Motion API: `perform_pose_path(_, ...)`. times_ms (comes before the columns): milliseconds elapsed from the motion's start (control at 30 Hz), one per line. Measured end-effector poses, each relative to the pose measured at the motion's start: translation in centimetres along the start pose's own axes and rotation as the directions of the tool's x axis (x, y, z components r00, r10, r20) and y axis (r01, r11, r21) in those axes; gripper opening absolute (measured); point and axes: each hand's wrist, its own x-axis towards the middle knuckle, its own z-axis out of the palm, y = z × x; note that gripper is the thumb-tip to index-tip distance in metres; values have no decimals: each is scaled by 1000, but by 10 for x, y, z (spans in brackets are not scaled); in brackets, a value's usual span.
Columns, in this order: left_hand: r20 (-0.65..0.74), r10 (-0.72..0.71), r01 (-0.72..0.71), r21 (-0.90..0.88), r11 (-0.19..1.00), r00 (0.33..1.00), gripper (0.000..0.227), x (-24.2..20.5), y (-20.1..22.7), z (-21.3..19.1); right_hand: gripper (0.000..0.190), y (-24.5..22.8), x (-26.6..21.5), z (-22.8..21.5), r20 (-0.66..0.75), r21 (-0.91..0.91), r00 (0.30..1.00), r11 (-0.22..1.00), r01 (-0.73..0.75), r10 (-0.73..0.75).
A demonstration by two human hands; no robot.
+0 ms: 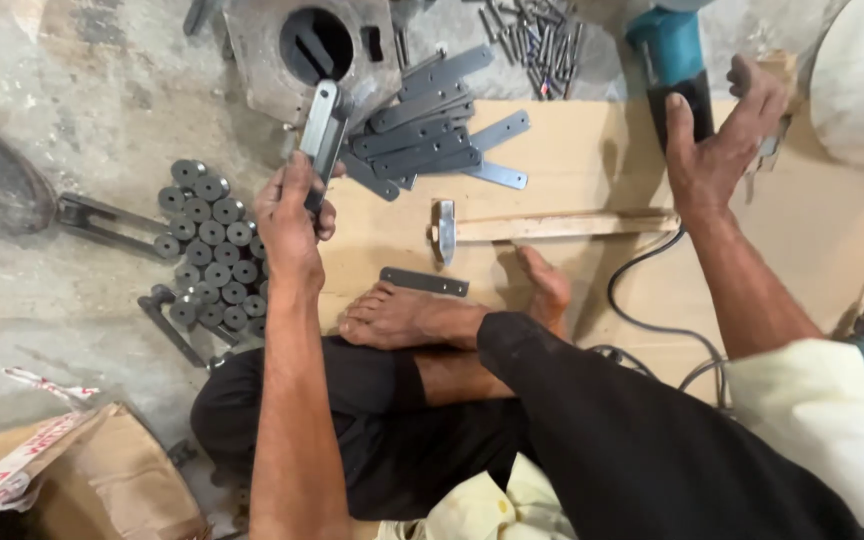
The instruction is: Grinding and assembling metal components on a workshop floor using a hammer and angle grinder.
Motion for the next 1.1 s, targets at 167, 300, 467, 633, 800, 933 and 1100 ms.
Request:
perform_pose_path(167,8,17,-17,23,1000,1000,37,3,-2,1,45,-59,-33,-10,407,38,905,992,118,-124)
perform_pose_path(300,-41,0,2,46,999,999,35,3,-9,-2,54,-83,-47,11,758,139,584,946,292,-291)
perform_pose_path(467,-18,56,-56,20,998,998,33,-5,-8,-6,48,-89,-57,29,794,65,555,942,329,-248)
perform_pose_path(633,-29,87,-86,33,996,996,32,-5,-4,3,44,-90,-55,18,757,42,620,962,269,-206)
perform_pose_path(800,-97,140,-114,234,966,985,36,10,-19,2,36,-112,-48,2,797,194,604,945,-265,6)
perform_pose_path(933,-137,300,-213,442,872,944,38,3,-17,6,39,-201,-3,-19,765,126,642,964,-233,55)
perform_pose_path(1100,-109,420,-283,586,759,901,37,-7,8,19,23,-245,15,-32,548,460,807,885,-69,-222)
